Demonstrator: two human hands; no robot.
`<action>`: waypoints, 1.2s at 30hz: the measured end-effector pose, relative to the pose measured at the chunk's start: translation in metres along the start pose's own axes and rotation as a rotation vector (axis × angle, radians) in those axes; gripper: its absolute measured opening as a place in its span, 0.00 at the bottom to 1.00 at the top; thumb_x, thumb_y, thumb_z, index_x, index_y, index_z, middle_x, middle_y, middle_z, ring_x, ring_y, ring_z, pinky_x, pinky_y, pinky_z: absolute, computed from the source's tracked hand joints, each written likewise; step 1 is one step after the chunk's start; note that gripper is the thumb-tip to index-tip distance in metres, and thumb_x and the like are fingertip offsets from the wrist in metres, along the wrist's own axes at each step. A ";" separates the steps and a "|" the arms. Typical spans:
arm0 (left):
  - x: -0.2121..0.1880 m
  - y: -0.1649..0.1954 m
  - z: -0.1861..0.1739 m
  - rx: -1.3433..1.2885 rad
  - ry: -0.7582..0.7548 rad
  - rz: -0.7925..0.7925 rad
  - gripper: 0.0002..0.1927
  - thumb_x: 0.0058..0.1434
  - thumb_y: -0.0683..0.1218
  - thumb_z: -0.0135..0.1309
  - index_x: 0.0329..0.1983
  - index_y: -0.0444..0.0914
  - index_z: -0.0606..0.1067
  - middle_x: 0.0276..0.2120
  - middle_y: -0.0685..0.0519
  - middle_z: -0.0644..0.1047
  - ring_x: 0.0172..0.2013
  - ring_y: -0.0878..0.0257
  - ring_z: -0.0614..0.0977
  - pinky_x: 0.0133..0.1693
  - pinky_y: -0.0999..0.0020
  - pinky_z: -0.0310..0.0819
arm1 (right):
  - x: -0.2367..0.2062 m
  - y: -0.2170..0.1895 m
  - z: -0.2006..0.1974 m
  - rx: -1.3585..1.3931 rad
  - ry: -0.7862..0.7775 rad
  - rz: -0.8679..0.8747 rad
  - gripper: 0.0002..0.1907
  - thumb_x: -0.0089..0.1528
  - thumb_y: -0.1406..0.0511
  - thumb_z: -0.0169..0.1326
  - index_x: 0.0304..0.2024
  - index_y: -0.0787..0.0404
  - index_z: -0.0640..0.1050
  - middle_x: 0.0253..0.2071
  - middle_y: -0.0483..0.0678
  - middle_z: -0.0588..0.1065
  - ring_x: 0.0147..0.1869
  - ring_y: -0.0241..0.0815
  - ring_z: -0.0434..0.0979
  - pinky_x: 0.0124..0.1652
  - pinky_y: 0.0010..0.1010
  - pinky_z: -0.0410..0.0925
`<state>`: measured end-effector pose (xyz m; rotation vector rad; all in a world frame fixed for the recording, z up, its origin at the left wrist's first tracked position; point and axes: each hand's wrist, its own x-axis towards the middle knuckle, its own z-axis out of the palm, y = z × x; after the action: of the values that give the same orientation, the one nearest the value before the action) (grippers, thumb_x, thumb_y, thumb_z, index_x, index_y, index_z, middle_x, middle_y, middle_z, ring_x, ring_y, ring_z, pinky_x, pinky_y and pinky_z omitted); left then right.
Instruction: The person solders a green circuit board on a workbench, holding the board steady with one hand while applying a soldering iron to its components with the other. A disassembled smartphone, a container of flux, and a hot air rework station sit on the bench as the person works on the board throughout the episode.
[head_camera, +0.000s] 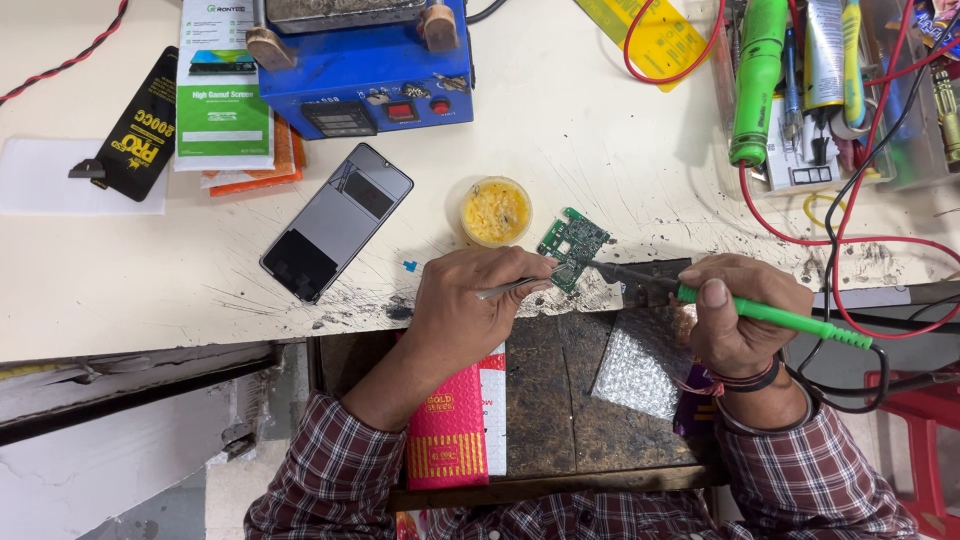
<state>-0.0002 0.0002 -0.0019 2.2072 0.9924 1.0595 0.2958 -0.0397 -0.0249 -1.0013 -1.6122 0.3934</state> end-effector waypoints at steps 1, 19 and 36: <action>0.000 0.000 0.000 0.000 -0.002 -0.001 0.07 0.64 0.40 0.61 0.44 0.42 0.76 0.40 0.56 0.85 0.42 0.61 0.88 0.44 0.63 0.85 | 0.000 0.000 0.000 0.009 0.010 0.004 0.14 0.74 0.64 0.51 0.36 0.67 0.74 0.33 0.55 0.78 0.29 0.41 0.81 0.31 0.28 0.75; 0.001 0.002 -0.002 -0.010 0.005 -0.009 0.06 0.64 0.39 0.61 0.42 0.40 0.77 0.40 0.55 0.85 0.42 0.61 0.88 0.44 0.63 0.85 | -0.002 0.002 -0.001 -0.018 0.003 -0.035 0.14 0.75 0.63 0.51 0.37 0.66 0.75 0.30 0.55 0.78 0.30 0.42 0.81 0.33 0.30 0.75; 0.002 0.002 -0.003 -0.015 -0.007 -0.003 0.07 0.64 0.38 0.60 0.42 0.42 0.76 0.41 0.56 0.85 0.43 0.62 0.89 0.45 0.64 0.85 | -0.005 0.006 -0.002 -0.010 0.029 -0.037 0.15 0.76 0.63 0.50 0.37 0.66 0.74 0.30 0.54 0.78 0.30 0.40 0.80 0.34 0.29 0.75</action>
<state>-0.0010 0.0005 0.0018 2.1954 0.9810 1.0542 0.2997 -0.0410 -0.0319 -0.9794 -1.6060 0.3441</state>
